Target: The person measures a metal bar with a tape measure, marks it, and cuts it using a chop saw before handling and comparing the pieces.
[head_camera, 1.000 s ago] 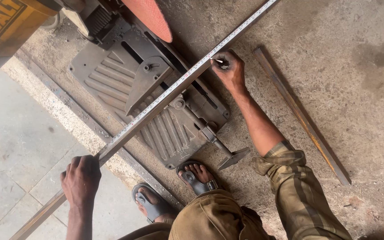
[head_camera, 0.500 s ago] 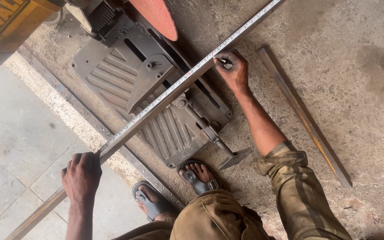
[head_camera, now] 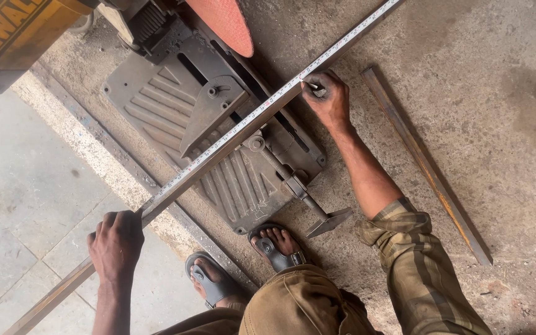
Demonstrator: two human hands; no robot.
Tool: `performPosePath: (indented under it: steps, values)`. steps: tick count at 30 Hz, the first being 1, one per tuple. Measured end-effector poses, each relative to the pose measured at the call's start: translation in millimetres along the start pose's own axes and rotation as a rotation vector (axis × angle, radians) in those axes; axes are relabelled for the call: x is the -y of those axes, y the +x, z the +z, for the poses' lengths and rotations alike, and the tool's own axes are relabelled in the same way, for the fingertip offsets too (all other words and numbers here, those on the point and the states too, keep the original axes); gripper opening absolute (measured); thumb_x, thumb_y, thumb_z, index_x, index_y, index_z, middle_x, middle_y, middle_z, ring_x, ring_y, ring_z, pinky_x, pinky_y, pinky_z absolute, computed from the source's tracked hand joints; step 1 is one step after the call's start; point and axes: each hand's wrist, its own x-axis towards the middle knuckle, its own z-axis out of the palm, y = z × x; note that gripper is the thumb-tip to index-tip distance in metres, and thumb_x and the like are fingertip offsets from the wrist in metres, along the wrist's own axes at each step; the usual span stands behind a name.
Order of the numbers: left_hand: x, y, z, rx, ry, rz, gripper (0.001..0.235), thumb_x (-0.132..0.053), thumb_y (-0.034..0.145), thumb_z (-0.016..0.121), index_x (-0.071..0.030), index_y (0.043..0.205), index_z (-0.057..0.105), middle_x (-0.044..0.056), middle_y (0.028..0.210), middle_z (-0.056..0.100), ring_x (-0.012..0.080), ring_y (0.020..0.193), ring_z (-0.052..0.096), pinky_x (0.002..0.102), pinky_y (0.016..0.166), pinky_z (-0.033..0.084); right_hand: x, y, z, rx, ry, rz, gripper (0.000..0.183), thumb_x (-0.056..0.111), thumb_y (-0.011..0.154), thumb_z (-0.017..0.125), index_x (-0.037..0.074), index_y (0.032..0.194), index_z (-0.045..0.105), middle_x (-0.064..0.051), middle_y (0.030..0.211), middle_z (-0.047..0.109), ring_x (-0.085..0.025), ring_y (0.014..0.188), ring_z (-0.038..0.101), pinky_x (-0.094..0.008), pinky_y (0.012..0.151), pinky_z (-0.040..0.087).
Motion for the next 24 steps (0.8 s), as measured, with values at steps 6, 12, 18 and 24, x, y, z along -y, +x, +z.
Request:
performPosePath:
  steps: [6,12,18,24]
  values:
    - [-1,1,-3,-0.006,0.006,-0.003,0.025,-0.034,0.109,0.063,-0.015,0.095,0.073,0.006,0.100,0.073,0.0224,0.086,0.070,0.046,0.088,0.049,-1,-4,2,0.012,-0.089,0.025,0.007,0.006,0.094,0.078,0.006,0.099,0.073,-0.009,0.097,0.075,-0.016,0.089,0.074,-0.033,0.081,0.064]
    - [-2,0,-6,-0.015,-0.002,-0.007,0.024,-0.034,0.108,0.064,-0.015,0.096,0.073,0.006,0.099,0.073,0.0225,0.086,0.070,0.047,0.088,0.049,-30,-31,-1,0.069,-0.138,0.001,0.009,0.005,0.091,0.078,0.006,0.096,0.071,-0.008,0.093,0.074,-0.017,0.085,0.072,-0.034,0.079,0.063]
    - [-2,-1,-8,0.009,-0.018,-0.004,0.025,-0.033,0.107,0.065,-0.014,0.094,0.072,0.006,0.098,0.073,0.0227,0.085,0.069,0.047,0.088,0.049,-5,-18,-3,0.011,0.000,0.115,0.007,0.008,0.095,0.077,0.006,0.098,0.071,-0.009,0.095,0.075,-0.015,0.084,0.073,-0.031,0.074,0.064]
    - [-4,3,-9,-0.032,-0.017,-0.011,0.025,-0.035,0.106,0.066,-0.014,0.092,0.071,0.007,0.098,0.072,0.0236,0.085,0.069,0.047,0.086,0.048,13,2,-3,-0.023,-0.031,0.019,0.007,0.008,0.096,0.077,0.006,0.100,0.072,-0.009,0.098,0.076,-0.017,0.090,0.075,-0.032,0.080,0.064]
